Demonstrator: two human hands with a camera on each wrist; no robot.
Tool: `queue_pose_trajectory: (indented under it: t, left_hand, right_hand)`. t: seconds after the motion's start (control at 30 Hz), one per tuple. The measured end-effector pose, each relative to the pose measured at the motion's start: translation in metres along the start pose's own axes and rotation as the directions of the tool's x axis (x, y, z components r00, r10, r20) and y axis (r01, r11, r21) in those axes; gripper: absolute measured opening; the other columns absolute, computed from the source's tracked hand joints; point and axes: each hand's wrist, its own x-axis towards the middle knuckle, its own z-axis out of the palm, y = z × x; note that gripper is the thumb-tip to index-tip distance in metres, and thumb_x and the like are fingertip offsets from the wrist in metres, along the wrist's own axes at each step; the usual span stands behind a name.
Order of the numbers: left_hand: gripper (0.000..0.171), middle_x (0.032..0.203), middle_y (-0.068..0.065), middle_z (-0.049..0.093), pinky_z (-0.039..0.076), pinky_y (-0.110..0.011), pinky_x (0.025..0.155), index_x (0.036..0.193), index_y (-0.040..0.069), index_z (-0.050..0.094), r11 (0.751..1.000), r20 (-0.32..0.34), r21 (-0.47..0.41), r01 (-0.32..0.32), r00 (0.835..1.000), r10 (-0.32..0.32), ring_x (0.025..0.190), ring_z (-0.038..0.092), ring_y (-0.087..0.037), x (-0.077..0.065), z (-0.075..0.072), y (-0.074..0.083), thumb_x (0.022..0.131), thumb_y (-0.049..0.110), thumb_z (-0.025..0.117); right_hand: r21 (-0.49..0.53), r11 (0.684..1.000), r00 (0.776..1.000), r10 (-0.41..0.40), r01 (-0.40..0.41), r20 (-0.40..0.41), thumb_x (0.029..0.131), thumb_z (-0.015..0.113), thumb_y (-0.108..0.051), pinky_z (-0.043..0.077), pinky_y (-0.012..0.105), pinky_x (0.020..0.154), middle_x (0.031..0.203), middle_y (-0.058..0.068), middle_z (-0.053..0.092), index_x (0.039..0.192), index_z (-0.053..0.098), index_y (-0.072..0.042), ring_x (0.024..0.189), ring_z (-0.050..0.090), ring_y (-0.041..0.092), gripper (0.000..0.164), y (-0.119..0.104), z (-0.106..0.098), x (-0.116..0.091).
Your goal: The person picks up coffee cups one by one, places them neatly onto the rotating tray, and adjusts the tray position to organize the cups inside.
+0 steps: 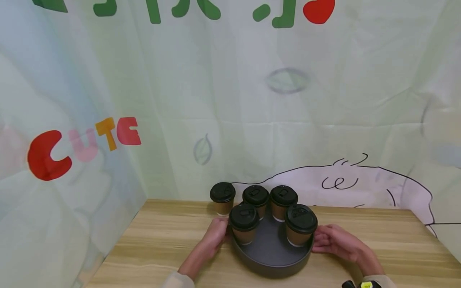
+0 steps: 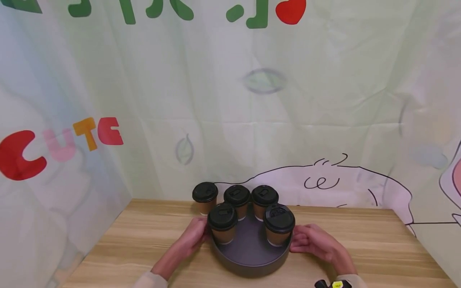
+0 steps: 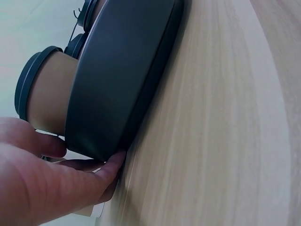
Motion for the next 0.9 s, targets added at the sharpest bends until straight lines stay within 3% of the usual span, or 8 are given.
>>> queue_pose_trajectory:
  t: [0.2, 0.5, 0.73, 0.9]
  left_hand:
    - [0.032, 0.087, -0.001, 0.061, 0.051, -0.027, 0.071, 0.093, 0.004, 0.071, 1.0, 0.018, -0.012, 0.006, 1.0, -0.006, 0.081, 0.058, -0.014, 0.0, -0.002, -0.001, 0.105, 0.009, 0.042]
    - [0.032, 0.095, -0.004, 0.062, 0.052, -0.028, 0.075, 0.105, -0.002, 0.071, 1.0, 0.017, 0.004, 0.029, 0.999, -0.029, 0.086, 0.058, -0.016, 0.001, -0.003, -0.002, 0.104, 0.007, 0.04]
    - [0.028, 0.096, -0.004, 0.059, 0.05, -0.027, 0.075, 0.099, -0.001, 0.068, 0.999, -0.001, 0.011, 0.044, 0.999, -0.044, 0.088, 0.056, -0.016, 0.003, -0.002, -0.003, 0.103, 0.006, 0.041]
    - [0.024, 0.097, -0.004, 0.057, 0.047, -0.025, 0.074, 0.09, 0.006, 0.063, 0.999, -0.014, 0.01, 0.049, 0.999, -0.048, 0.09, 0.053, -0.016, 0.003, -0.001, -0.003, 0.103, 0.008, 0.043]
  right_hand:
    - [-0.013, 0.999, 0.997, 0.04, -0.039, 0.064, 0.111, 0.032, -0.013, 0.056, 0.041, 0.095, 0.108, 0.016, 0.074, 0.115, 0.067, 0.001, 0.101, 0.073, 0.025, 0.037, 0.001, -0.001, -0.004]
    - [-0.047, 0.998, 0.995, -0.036, 0.032, -0.095, 0.115, 0.036, -0.022, 0.057, 0.04, 0.093, 0.109, 0.016, 0.075, 0.121, 0.067, 0.005, 0.102, 0.072, 0.022, 0.041, 0.002, 0.0, 0.006]
    - [-0.086, 0.996, 1.0, -0.007, 0.006, -0.012, 0.111, 0.033, -0.013, 0.058, 0.039, 0.091, 0.107, 0.018, 0.075, 0.118, 0.068, 0.005, 0.098, 0.073, 0.023, 0.04, 0.0, -0.001, -0.001]
    - [-0.123, 0.991, 0.997, 0.039, -0.046, -0.062, 0.111, 0.039, -0.016, 0.059, 0.038, 0.091, 0.107, 0.018, 0.074, 0.12, 0.064, 0.011, 0.099, 0.073, 0.024, 0.038, -0.005, 0.001, -0.003]
